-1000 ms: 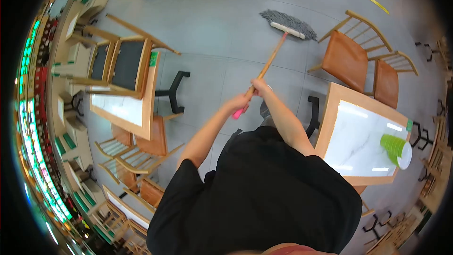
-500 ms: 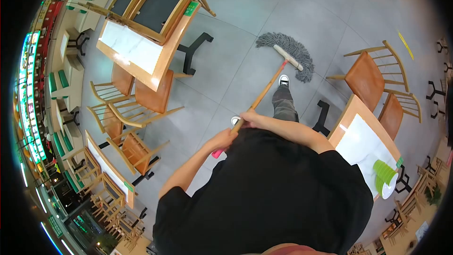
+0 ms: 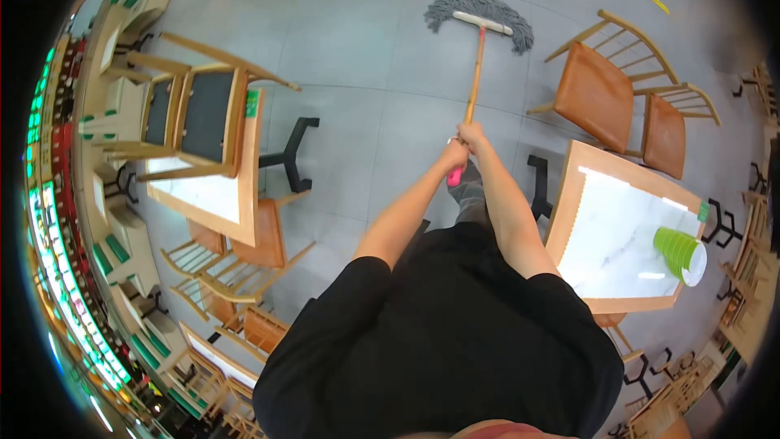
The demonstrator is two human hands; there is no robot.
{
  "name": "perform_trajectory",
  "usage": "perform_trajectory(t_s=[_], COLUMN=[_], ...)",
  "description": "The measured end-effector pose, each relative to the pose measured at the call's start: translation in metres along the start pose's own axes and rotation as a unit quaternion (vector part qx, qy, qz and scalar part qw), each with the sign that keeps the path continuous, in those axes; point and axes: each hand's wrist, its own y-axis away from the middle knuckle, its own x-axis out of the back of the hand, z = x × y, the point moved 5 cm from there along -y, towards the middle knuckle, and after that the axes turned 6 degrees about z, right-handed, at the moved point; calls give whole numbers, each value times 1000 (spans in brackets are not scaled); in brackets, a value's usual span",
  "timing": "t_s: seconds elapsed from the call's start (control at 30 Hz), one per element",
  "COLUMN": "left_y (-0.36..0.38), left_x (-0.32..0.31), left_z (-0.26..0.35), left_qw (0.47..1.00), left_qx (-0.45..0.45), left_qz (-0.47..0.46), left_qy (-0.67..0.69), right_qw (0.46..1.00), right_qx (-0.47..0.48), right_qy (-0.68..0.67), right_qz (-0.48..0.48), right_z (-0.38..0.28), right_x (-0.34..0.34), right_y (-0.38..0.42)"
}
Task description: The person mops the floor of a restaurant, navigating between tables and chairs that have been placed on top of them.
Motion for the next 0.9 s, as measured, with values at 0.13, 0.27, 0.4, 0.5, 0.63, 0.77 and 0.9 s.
perform_trajectory(t_s=[0.13, 0.27, 0.4, 0.5, 0.63, 0.77, 0.9], left_y=[-54, 23, 117, 220, 376, 401, 332], left_x=[-36, 22, 96, 154, 185, 179, 143], left_z=[5, 39, -21, -88, -152, -212, -240], left_qw=[994, 986, 987, 990, 988, 990, 994], left_qx=[-64, 34, 0, 7, 106, 106, 81], left_qz=[-89, -99, -146, -135, -106, -90, -22], left_qy=[-18, 133, 70, 29, 41, 16, -72], right_qw=[997, 987, 950, 923, 876, 851, 924], right_qx=[-38, -93, -157, -225, -350, -410, -286], right_qy=[-46, -78, -228, -206, -107, -24, 61], right_qz=[-53, -104, -145, -234, -315, -327, -248], right_z=[-49, -33, -10, 54, 119, 182, 235], right_x=[28, -4, -58, -102, -117, -133, -140], right_y=[-12, 2, 72, 149, 308, 329, 243])
